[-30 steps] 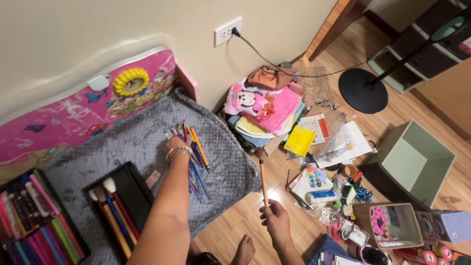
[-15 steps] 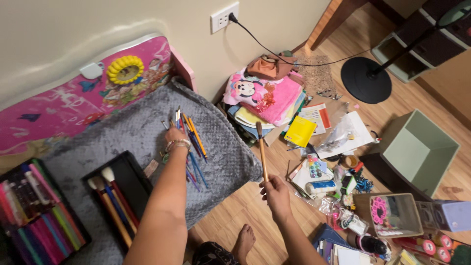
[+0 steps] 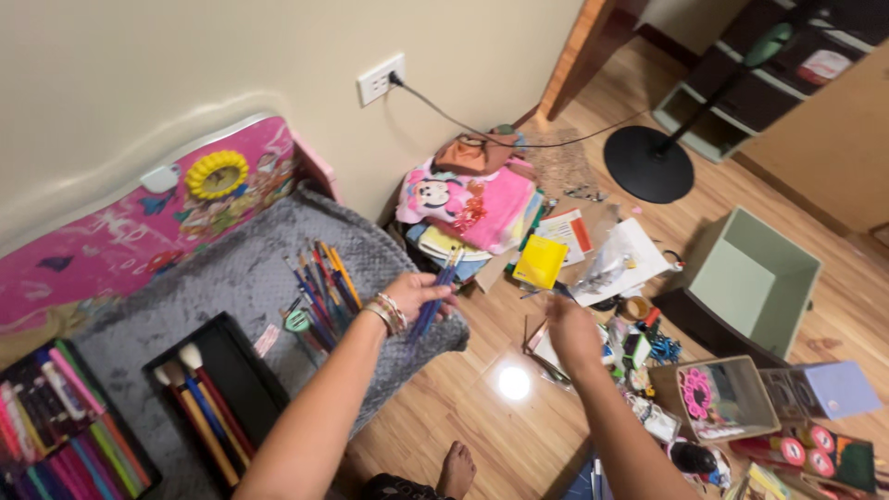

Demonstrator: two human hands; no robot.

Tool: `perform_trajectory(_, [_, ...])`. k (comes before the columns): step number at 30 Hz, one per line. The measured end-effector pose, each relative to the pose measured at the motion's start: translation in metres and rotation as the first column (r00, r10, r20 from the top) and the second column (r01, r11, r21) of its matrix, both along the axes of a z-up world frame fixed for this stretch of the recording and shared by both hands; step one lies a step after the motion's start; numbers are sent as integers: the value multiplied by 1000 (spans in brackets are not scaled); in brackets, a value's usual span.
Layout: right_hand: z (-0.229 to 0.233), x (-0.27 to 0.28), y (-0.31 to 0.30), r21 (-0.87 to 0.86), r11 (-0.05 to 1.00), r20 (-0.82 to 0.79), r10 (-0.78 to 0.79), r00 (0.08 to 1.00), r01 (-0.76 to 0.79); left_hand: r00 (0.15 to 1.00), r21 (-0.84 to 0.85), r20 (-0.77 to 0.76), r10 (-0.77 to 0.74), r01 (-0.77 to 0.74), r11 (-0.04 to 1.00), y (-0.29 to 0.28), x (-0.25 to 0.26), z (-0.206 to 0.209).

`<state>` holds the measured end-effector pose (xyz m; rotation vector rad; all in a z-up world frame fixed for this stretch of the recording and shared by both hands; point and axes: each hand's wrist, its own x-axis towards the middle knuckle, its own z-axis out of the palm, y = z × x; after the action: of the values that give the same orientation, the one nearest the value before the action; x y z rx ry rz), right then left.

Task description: The person organizes art supplies by sorting paintbrushes and markers into a black case, then places the case and other items like a watercolor set and hair accessories into a storage box. The person arranges the items neatly inside the box.

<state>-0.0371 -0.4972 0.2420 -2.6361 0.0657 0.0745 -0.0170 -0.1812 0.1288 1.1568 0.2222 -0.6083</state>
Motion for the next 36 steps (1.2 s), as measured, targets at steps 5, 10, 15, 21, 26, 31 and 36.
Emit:
perform_trajectory(5, [-13,-44,-64,23,997,125,71,990,-74,993,-132,-88,-84,72,989,-68,6,-6])
perform_trajectory(10, [-3,-71,-100,99,977,-29,-185,982,186,985,-155,-81,-155,141,978,-119,10,-6])
perform_trajectory(15, [-4,-83,-104,-165,986,-81,-39,996,25,989,-259,-59,-133,113,959,-139,-7,9])
perform_trajectory(21, [-28,-65,-29,713,645,-403,58,914,273,989,-191,-69,134,-145,971,-88,-66,20])
perform_trajectory(26, [-26,-99,106,807,572,-491,506,709,150,852,-149,-158,499,-520,841,3,-139,-1])
perform_trajectory(31, [-18,-149,247,762,637,-499,691,523,-117,669,-1,-88,738,-741,672,98,-224,-35])
perform_trajectory(36, [-55,-187,345,548,733,-567,680,465,-403,570,558,-4,821,-681,475,184,-293,-66])
